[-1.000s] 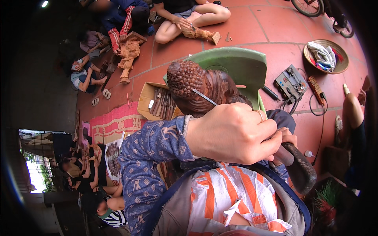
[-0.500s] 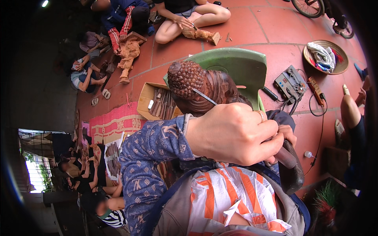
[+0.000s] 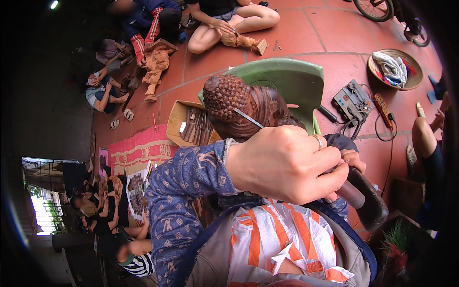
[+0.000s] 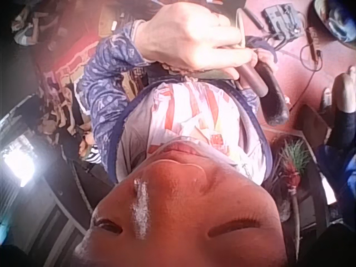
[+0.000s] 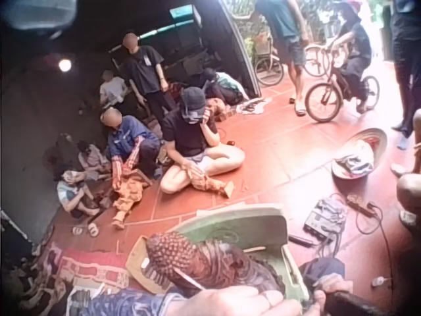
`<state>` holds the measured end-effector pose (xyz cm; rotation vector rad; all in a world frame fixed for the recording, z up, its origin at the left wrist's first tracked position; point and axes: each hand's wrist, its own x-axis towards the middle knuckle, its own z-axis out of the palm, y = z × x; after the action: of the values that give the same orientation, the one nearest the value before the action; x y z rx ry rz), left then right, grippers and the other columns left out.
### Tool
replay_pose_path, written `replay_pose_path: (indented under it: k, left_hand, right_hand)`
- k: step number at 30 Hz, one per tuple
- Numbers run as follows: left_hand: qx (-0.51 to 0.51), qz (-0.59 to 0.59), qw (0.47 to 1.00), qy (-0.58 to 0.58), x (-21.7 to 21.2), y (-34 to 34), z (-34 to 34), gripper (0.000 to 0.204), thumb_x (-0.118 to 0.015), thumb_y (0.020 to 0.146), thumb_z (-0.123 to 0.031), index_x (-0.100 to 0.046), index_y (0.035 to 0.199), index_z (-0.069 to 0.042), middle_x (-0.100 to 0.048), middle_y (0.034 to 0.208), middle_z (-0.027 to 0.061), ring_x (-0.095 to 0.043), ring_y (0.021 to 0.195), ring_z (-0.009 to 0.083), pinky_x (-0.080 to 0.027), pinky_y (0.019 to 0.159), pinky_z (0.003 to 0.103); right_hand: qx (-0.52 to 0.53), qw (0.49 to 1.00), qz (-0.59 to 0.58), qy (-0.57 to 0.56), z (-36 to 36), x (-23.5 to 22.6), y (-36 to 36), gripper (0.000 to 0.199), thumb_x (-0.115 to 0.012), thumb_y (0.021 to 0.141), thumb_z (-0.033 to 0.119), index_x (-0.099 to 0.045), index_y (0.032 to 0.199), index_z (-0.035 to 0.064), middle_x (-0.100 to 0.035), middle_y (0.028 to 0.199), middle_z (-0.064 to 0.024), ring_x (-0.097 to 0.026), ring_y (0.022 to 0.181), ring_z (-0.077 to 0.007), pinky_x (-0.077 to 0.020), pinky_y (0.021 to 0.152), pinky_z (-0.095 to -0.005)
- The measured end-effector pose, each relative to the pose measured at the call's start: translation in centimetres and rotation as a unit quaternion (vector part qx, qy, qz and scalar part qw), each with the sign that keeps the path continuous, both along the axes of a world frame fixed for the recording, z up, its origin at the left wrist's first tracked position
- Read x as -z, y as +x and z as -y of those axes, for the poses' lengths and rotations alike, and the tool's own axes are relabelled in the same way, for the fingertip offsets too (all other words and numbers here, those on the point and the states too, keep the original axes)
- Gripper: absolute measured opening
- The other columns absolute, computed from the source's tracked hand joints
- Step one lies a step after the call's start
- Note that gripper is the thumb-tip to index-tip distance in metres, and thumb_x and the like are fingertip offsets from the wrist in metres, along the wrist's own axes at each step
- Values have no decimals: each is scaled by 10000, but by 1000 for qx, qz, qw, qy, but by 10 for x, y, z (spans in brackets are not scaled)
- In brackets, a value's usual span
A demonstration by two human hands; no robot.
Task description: The person carves a wooden Buddha statue using a chisel and mallet, focusing on the head area. They repeatedly position the chisel and tap it with the mallet to refine the surface details.
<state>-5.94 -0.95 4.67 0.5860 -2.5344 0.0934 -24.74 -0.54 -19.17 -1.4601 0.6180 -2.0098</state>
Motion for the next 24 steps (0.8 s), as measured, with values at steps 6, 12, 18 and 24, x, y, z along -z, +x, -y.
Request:
replay_pose_path:
  k: [6, 12, 18, 24]
  left_hand:
    - [-1, -46, 999, 11, -1, -2, 2, 383, -702, 686, -330, -685, 943, -46, -420, 631, -17, -455, 498, 94, -340, 395, 231]
    - [-41, -61, 997, 1, -6, -6, 2, 348, -661, 739, -309, -640, 934, -21, -538, 710, 29, -571, 551, 143, -476, 485, 262]
    - [-36, -48, 998, 7, -10, -6, 1, 360, -671, 720, -313, -643, 934, -24, -545, 720, 27, -567, 543, 139, -470, 478, 258]
    - [-10, -61, 998, 29, -11, -4, 0, 353, -681, 700, -310, -635, 909, -29, -539, 715, 21, -576, 564, 139, -477, 483, 262]
  right_hand:
    - [53, 991, -5, 120, -2, -23, 3, 387, -721, 796, 291, -455, 941, 49, -452, 727, -24, -441, 670, -142, -369, 661, -314]
    - [-35, 997, 14, 73, 6, -46, -3, 155, -556, 891, -23, -432, 952, 48, -491, 742, -74, -462, 666, -158, -408, 664, -293]
    - [-18, 993, 13, 114, 10, -47, -12, 198, -552, 856, -75, -424, 945, 48, -492, 746, -83, -474, 688, -173, -420, 686, -309]
    - [-21, 996, -5, 83, 13, -51, -12, 244, -535, 818, -126, -421, 938, 54, -496, 748, -86, -483, 701, -187, -425, 710, -325]
